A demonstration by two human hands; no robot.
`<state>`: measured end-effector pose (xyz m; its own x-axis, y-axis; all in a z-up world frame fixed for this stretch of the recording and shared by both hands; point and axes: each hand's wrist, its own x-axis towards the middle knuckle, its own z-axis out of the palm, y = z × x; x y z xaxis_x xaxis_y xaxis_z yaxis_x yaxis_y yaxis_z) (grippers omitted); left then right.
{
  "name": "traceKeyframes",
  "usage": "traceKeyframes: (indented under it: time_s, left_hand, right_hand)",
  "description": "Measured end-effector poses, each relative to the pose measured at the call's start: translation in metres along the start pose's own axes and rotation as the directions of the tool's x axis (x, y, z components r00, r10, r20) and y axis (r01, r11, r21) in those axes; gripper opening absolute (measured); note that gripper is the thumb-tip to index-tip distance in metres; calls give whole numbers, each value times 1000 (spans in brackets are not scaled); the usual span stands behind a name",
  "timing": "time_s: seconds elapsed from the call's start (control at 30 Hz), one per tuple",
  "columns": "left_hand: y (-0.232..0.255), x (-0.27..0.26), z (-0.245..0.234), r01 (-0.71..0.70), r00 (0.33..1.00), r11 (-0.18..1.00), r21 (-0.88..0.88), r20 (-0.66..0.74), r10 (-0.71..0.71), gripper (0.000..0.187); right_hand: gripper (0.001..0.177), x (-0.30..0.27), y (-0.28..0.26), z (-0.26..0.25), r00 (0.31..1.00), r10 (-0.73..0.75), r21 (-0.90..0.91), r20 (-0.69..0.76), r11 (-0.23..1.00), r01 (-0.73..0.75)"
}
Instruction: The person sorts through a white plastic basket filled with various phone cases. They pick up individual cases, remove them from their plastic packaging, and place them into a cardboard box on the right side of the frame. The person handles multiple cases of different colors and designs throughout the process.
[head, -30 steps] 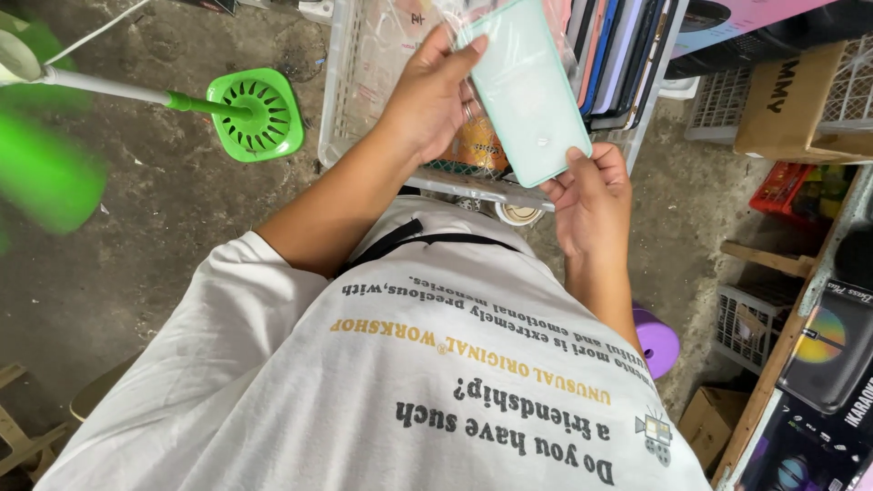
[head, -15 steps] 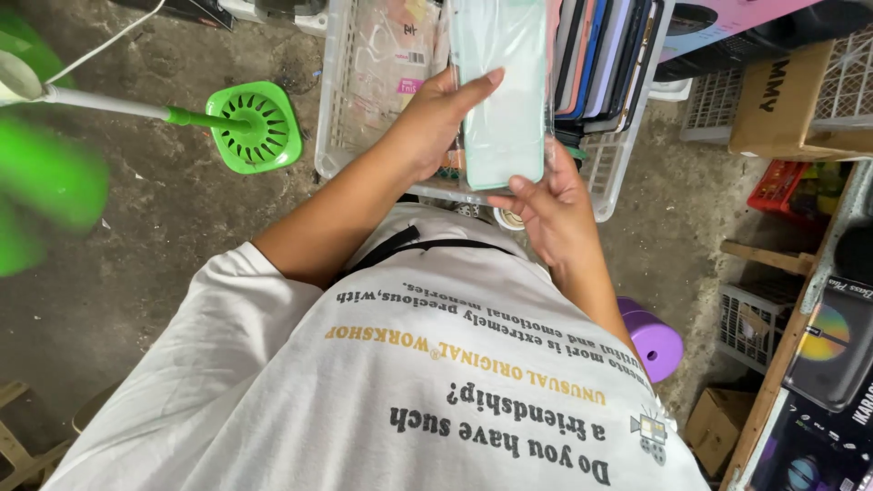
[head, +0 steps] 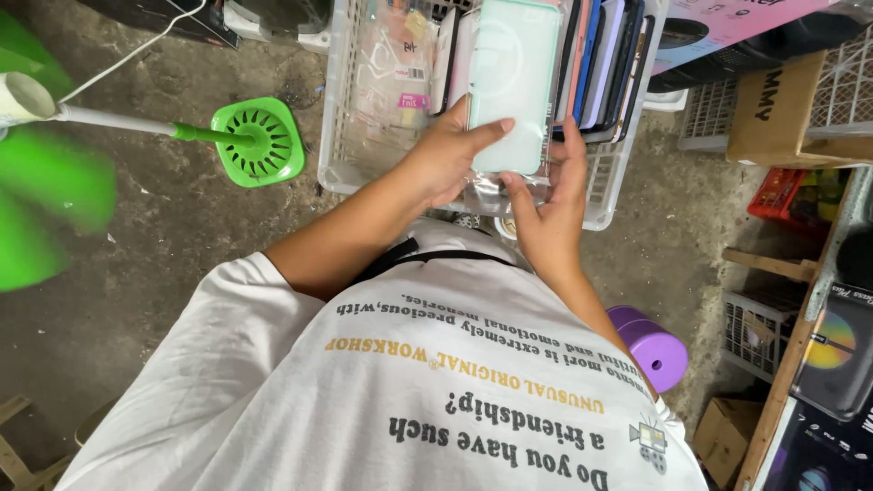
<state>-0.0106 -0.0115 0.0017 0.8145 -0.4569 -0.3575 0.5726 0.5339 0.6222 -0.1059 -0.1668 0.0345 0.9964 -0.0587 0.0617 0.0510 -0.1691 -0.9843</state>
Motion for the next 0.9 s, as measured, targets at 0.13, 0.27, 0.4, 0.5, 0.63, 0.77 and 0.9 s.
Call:
traceKeyframes:
  time_s: [0.13,0.27,0.4,0.5,0.63,0.77,0.9]
  left_hand:
    - [13,-6,0,48,996,999,-13,79,-47,48]
    - [39,-16,0,124,983,989,-76,144,-113,62]
    - [43,-17,-9,149,964,982,-113,240,-119,79]
    - [41,-20,-6,183,951,978,-97,270,-151,87]
    - [34,-24,0,237,933,968,-78,297,-205,83]
    - [37,-33,11,275,938,951,-139,256,-234,69]
    - [35,-32,17,223,959,970,100,155,-237,63]
  right_hand:
    - [74,3,-16,-10,999,-24,-306,-33,952,13]
    - [81,18,-38,-25,951,-213,-64,223,971,232]
    - [74,20,-26,-35,919,-308,-179,244,918,355]
    - [25,18,-5,-40,941,-299,-175,160,929,325]
    - [6,20,-3,-27,980,-201,9,-17,980,201]
    - [7,20,-3,-14,979,-46,60,-198,996,59]
    - [10,20,-6,-9,971,-87,82,-224,991,108]
